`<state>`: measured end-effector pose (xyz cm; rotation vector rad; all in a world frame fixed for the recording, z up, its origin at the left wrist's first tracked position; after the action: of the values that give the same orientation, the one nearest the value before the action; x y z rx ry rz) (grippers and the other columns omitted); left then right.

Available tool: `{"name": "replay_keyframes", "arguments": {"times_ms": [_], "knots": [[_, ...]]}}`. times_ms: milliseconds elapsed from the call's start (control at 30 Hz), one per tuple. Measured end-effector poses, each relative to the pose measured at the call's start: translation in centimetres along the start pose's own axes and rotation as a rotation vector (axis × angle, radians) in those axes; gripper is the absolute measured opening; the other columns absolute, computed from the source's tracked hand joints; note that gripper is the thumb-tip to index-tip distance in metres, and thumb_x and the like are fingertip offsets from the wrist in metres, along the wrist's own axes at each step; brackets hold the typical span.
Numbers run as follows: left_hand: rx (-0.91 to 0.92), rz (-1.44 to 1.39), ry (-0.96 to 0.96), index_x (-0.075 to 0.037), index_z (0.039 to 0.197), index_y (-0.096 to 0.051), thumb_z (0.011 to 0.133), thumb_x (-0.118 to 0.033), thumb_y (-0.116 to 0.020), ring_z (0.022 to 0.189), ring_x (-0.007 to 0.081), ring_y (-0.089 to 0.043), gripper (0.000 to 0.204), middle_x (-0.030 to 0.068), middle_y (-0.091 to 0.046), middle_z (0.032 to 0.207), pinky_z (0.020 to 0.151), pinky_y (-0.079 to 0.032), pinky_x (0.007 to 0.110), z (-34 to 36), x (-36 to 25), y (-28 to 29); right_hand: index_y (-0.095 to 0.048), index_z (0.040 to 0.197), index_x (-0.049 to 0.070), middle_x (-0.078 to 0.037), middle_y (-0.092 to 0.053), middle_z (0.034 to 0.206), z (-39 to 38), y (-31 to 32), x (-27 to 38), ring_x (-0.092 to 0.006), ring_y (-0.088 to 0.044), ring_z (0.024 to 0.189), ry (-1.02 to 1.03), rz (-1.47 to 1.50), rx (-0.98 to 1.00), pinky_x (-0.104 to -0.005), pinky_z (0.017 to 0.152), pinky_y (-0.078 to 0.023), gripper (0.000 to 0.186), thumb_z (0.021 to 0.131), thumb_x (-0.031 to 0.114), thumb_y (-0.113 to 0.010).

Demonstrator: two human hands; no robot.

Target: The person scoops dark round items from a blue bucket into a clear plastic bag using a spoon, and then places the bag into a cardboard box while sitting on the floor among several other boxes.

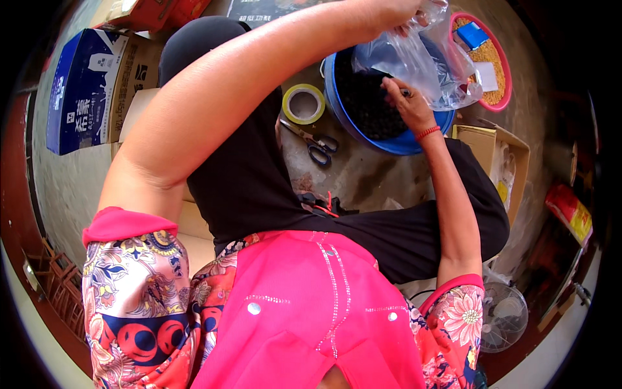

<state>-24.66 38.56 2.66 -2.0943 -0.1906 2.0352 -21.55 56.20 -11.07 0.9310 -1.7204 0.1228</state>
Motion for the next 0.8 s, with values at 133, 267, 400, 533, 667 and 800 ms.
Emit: {"name": "replay_keyframes", "arguments": {"times_ms": [133, 267, 400, 533, 667, 800], "knots": [[0.019, 0.011, 0.082, -0.011, 0.094, -0.059, 0.092, -0.037, -0.042, 0.050, 0.0087, -0.045, 0.031, -0.0003, -0.052, 0.065, 0.042, -0.035, 0.024, 0.6, -0.2, -0.7, -0.064, 0.089, 0.004, 0.001, -0.056, 0.071, 0.7, 1.1, 0.4, -0.0063, -0.050, 0.065, 0.239, -0.277, -0.176, -0.0207, 0.059, -0.041, 0.038, 0.088, 0.040, -0.053], [0.087, 0.052, -0.014, -0.010, 0.094, -0.060, 0.092, -0.035, -0.042, 0.054, 0.0091, -0.047, 0.030, -0.0004, -0.053, 0.066, 0.044, -0.037, 0.025, 1.3, 0.3, -1.7, -0.065, 0.089, 0.004, 0.000, -0.056, 0.067, -0.3, 0.9, 0.5, -0.0067, -0.051, 0.063, 0.081, -0.162, -0.020, -0.0211, 0.059, -0.041, 0.037, 0.089, 0.039, -0.052], [0.034, 0.088, 0.070, -0.009, 0.091, -0.061, 0.092, -0.032, -0.042, 0.058, 0.0090, -0.049, 0.031, -0.0001, -0.056, 0.069, 0.050, -0.039, 0.026, 1.5, 4.0, 0.6, -0.063, 0.083, 0.004, -0.002, -0.057, 0.063, -0.5, 0.3, -0.2, -0.0097, -0.053, 0.059, 0.028, -0.003, 0.037, -0.0228, 0.055, -0.042, 0.040, 0.087, 0.042, -0.054], [-0.033, 0.224, -0.001, -0.008, 0.094, -0.063, 0.092, -0.032, -0.043, 0.057, 0.0092, -0.049, 0.031, 0.0007, -0.057, 0.068, 0.051, -0.040, 0.026, 1.4, 5.1, 1.7, -0.064, 0.086, 0.003, -0.006, -0.061, 0.065, -1.3, 2.4, 0.5, -0.0103, -0.057, 0.056, -0.060, 0.118, -0.046, -0.0206, 0.053, -0.045, 0.039, 0.088, 0.040, -0.052], [-0.099, 0.241, 0.097, -0.008, 0.098, -0.062, 0.091, -0.033, -0.045, 0.054, 0.0102, -0.049, 0.031, 0.0012, -0.056, 0.066, 0.048, -0.041, 0.026, 2.3, 5.8, 2.6, -0.064, 0.087, 0.003, -0.008, -0.063, 0.066, -2.2, 4.2, 1.5, -0.0110, -0.058, 0.055, -0.140, 0.143, -0.024, -0.0227, 0.052, -0.047, 0.044, 0.085, 0.046, -0.054], [-0.271, -0.050, -0.017, -0.008, 0.100, -0.060, 0.092, -0.034, -0.046, 0.052, 0.0105, -0.049, 0.031, 0.0011, -0.055, 0.064, 0.046, -0.040, 0.026, 3.5, 5.6, 3.4, -0.063, 0.090, 0.003, -0.007, -0.063, 0.067, -3.4, 5.1, 3.0, -0.0105, -0.058, 0.054, -0.290, 0.200, -0.055, -0.0215, 0.053, -0.048, 0.045, 0.085, 0.047, -0.054]]}}
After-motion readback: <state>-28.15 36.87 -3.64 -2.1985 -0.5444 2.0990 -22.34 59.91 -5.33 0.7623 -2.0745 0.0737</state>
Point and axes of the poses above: each hand's wrist, its own z-axis towards the middle knuckle, its own y-axis out of the back of the hand, x = y × z, the point moved 3 cm from there along z, towards the middle knuckle
